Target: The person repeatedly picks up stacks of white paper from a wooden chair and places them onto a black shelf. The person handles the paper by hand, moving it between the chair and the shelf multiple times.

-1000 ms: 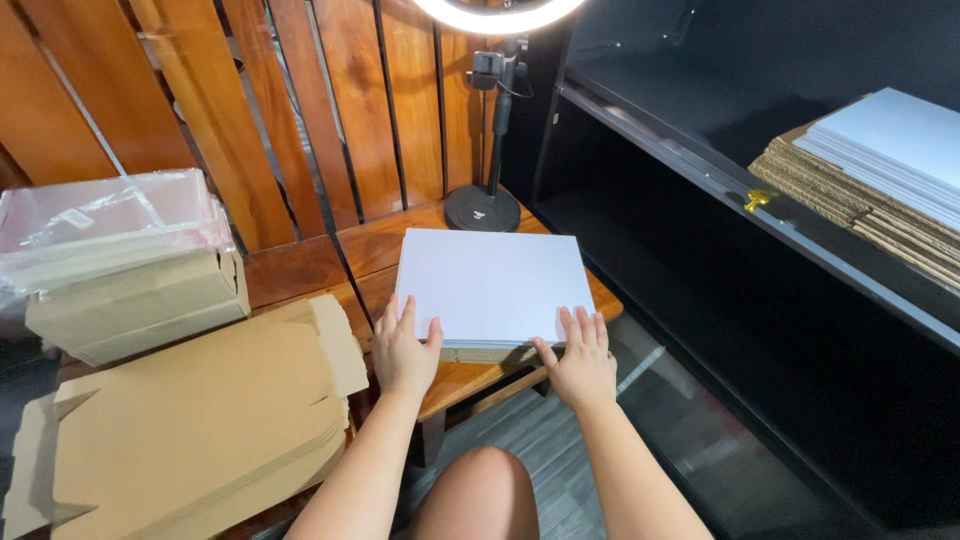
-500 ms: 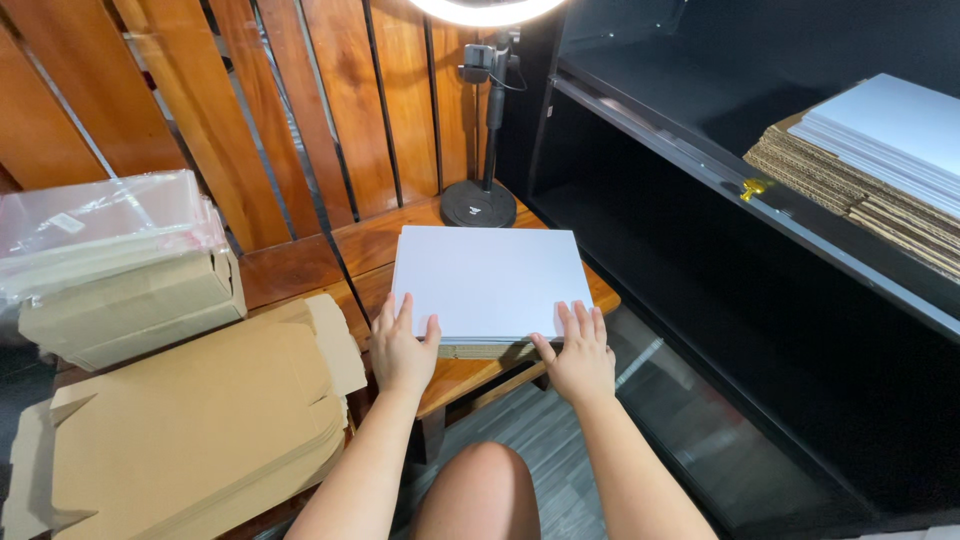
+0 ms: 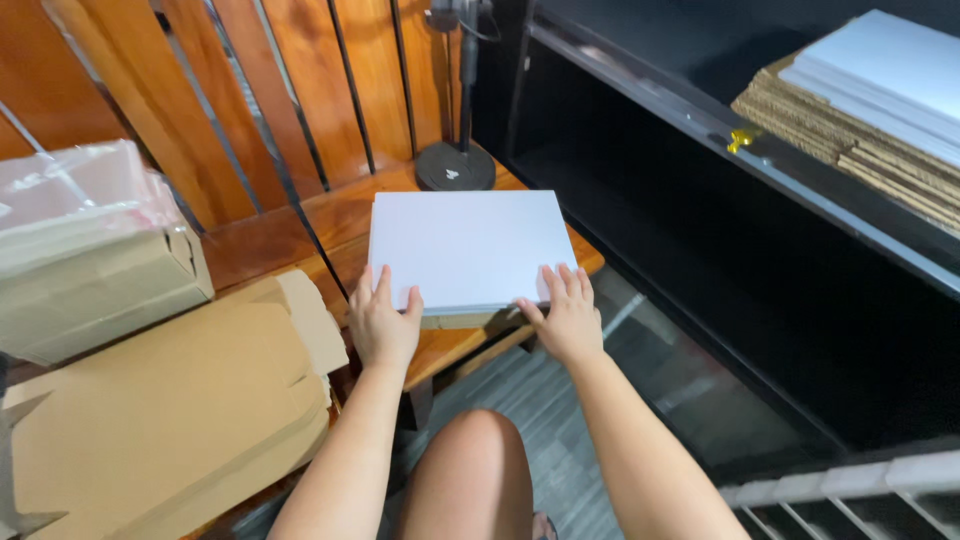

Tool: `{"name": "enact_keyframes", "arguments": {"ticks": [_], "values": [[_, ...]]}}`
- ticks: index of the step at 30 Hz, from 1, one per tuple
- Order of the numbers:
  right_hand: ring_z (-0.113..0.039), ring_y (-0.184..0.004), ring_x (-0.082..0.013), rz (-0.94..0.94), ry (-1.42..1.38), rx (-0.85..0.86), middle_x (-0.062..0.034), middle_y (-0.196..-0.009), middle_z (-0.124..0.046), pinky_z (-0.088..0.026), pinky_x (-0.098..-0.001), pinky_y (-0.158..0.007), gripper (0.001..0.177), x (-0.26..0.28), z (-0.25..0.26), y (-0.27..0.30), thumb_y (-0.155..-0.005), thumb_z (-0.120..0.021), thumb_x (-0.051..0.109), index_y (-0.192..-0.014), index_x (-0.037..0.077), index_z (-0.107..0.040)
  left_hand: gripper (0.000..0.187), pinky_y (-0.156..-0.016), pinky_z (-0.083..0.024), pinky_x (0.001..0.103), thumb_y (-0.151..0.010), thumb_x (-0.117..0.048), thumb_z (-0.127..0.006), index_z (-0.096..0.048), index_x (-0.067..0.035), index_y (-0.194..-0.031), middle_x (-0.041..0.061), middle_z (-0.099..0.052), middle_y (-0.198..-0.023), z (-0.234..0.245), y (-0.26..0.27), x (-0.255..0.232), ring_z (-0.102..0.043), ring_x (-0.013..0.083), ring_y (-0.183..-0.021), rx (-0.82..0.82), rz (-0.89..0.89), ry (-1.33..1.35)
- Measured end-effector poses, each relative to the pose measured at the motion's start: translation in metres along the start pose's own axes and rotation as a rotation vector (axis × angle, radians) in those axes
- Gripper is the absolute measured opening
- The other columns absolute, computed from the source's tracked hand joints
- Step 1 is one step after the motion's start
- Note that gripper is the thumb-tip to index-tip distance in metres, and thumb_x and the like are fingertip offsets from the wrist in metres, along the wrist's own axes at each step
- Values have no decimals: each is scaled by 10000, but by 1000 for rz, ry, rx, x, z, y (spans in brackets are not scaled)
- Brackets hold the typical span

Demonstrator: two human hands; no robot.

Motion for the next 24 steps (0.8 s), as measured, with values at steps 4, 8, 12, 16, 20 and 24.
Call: {"name": "enact_keyframes", "arguments": {"ticks": [4,8,12,16,20,24], "values": [[-447,-1468,-317,120,-152,-171,-63,-1468,-557,-405,-453,-1206,734,-23,-2,-23,-861,-716,673,-1419,205,-624,573,-1012,-524,504,-905,-378,-730,-680,-62,-1380,200,-578,-1458,-4,2,2,-605,398,-1278,-22,-17,5],[-561,-1314,-388,-133,-355,-164,-137,-1421,-543,-524,-443,-1068,960,-32,23,-16,-678,-933,553,-1453,96,-600,571,-1012,-512,529,-929,-393,-695,-657,-88,-1410,184,-563,-1467,-4,0,3,-589,401,-1296,19,24,17],[-546,-1350,-405,-269,-437,-65,-177,-1450,-524,-533,-438,-1060,1076,-35,23,-14,-669,-975,522,-1527,43,-534,571,-1013,-503,535,-936,-401,-686,-634,-108,-1423,173,-548,-1467,-6,0,5,-576,400,-1307,62,62,18],[-533,-1361,-404,-290,-481,-75,-170,-1435,-521,-521,-436,-1074,1054,-37,18,-8,-684,-977,496,-1520,28,-536,565,-1008,-506,532,-945,-394,-678,-624,-101,-1424,179,-540,-1463,-9,0,7,-571,402,-1309,69,63,25],[-525,-1372,-403,-290,-526,-88,-186,-1425,-511,-504,-446,-1088,1079,-34,19,-4,-692,-972,516,-1526,7,-515,574,-1011,-502,534,-944,-384,-691,-610,-93,-1431,184,-529,-1455,-8,1,7,-563,402,-1304,65,57,21],[-521,-1376,-392,-328,-530,-66,-186,-1425,-507,-503,-450,-1093,1088,-26,32,8,-687,-968,528,-1524,4,-513,737,-1051,-466,553,-915,-347,-739,-466,-51,-1532,218,-517,-1426,7,-2,0,-545,418,-1303,79,172,152]]}}
Point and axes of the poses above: each hand's wrist, its own y-axis away from the middle knuckle, its own z-axis out of the back of the hand, x = y × z, the point moved 7 cm from there along -y, towards the middle knuckle
